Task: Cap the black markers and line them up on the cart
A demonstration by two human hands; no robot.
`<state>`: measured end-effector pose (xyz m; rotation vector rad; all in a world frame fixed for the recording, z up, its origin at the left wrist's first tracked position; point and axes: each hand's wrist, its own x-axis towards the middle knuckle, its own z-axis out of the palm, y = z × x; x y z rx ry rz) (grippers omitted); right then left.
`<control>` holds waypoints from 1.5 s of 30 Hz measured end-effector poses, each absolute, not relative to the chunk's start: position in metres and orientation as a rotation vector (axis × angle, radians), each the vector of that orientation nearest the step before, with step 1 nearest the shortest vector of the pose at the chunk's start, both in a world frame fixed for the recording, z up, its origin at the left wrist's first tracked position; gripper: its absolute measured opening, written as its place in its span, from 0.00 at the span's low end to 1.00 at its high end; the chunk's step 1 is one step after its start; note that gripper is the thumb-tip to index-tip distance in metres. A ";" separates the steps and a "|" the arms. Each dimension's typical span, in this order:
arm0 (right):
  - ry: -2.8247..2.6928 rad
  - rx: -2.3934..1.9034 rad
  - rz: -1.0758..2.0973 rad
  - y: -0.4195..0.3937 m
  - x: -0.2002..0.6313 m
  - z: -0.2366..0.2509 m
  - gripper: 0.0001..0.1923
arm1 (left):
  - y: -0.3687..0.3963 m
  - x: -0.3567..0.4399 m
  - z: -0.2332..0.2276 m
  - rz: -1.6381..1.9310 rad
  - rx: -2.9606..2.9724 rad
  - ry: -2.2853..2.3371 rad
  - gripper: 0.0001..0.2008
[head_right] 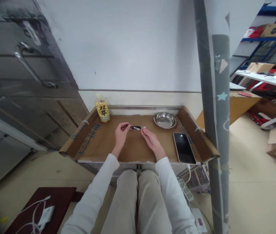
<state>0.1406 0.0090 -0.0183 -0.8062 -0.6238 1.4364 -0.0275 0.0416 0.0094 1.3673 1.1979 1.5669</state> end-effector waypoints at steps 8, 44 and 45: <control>-0.766 -0.926 1.282 0.004 0.157 -0.020 0.18 | 0.035 -0.020 -0.007 1.218 1.747 1.211 0.03; -1.734 -1.255 0.401 -0.004 0.144 -0.024 0.12 | 0.028 -0.016 -0.016 0.972 2.382 1.292 0.02; -1.752 -1.280 0.361 -0.005 0.143 -0.024 0.12 | 0.029 -0.015 -0.017 0.977 2.358 1.303 0.01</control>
